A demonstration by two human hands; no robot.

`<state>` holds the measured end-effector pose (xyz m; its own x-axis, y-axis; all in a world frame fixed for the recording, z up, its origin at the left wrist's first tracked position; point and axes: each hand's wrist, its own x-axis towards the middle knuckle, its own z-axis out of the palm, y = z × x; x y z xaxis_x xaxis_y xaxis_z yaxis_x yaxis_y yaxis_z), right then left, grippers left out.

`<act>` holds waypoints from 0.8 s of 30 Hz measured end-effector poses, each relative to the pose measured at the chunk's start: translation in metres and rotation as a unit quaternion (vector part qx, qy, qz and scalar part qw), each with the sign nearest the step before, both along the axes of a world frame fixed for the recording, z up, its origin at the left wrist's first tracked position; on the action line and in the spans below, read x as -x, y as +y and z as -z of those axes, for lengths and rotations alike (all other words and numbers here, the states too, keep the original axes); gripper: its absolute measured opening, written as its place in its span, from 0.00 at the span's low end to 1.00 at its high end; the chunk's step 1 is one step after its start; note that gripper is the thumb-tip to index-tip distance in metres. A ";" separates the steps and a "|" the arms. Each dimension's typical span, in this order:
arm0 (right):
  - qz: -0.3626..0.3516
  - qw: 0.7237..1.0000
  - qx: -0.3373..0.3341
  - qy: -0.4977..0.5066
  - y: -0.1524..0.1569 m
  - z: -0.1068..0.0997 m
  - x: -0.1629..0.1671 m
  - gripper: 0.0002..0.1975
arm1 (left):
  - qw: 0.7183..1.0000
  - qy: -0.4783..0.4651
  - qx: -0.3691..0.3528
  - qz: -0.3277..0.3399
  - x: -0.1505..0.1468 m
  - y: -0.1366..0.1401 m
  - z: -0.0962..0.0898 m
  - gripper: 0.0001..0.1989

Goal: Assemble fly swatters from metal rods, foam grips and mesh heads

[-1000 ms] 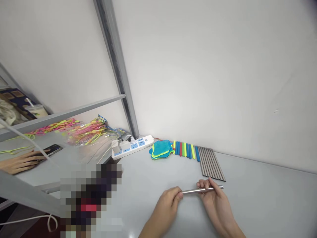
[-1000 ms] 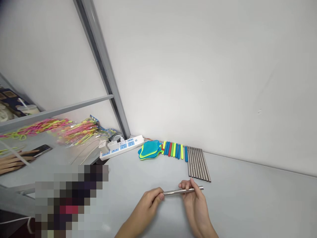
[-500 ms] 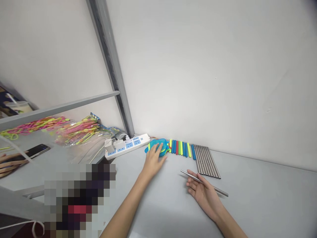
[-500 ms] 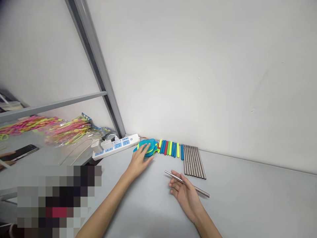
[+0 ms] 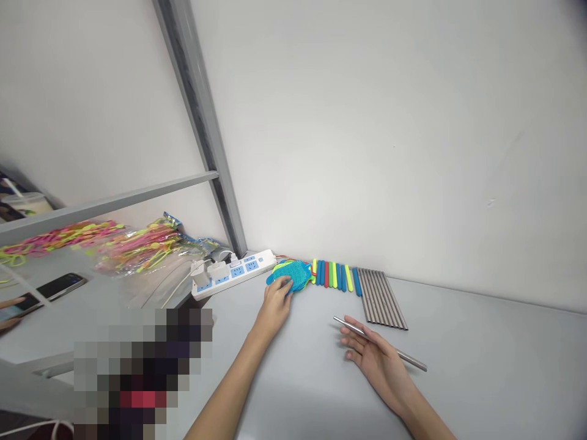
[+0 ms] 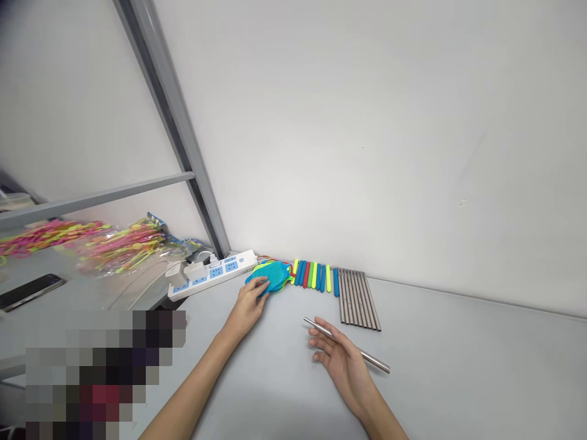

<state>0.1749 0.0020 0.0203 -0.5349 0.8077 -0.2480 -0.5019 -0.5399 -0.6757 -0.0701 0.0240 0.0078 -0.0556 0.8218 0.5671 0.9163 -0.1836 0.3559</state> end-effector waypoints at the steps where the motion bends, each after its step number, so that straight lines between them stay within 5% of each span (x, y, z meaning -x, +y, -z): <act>1: 0.001 1.000 -0.002 -0.001 0.000 0.000 0.000 0.19 | 1.000 -0.005 -0.012 -0.003 0.000 -0.001 -0.002 0.13; 6: 0.006 1.000 -0.029 -0.006 0.002 -0.004 -0.005 0.18 | 0.996 -0.031 -0.082 -0.022 -0.010 -0.020 -0.024 0.12; 10: 0.035 0.998 -0.042 -0.020 0.008 -0.003 -0.012 0.18 | 0.990 -0.006 -0.116 0.084 -0.031 -0.050 -0.030 0.13; 13: 0.034 0.998 -0.052 -0.028 0.011 0.001 -0.014 0.17 | 0.985 0.030 -0.027 0.169 -0.053 -0.080 -0.022 0.13; 16: 0.015 0.997 -0.059 -0.045 0.012 0.006 -0.013 0.18 | 0.976 0.035 0.108 0.183 -0.072 -0.105 -0.012 0.07; 18: 0.019 0.997 -0.061 -0.052 0.012 0.009 -0.011 0.18 | 0.966 0.034 0.169 0.190 -0.080 -0.113 -0.009 0.16; 21: 0.040 0.996 -0.054 -0.055 0.012 0.011 -0.011 0.18 | 0.971 0.015 0.210 0.116 -0.088 -0.109 -0.011 0.23; 24: 0.049 0.996 -0.042 -0.061 0.015 0.012 -0.014 0.17 | 0.965 0.031 0.262 0.015 -0.094 -0.093 -0.017 0.44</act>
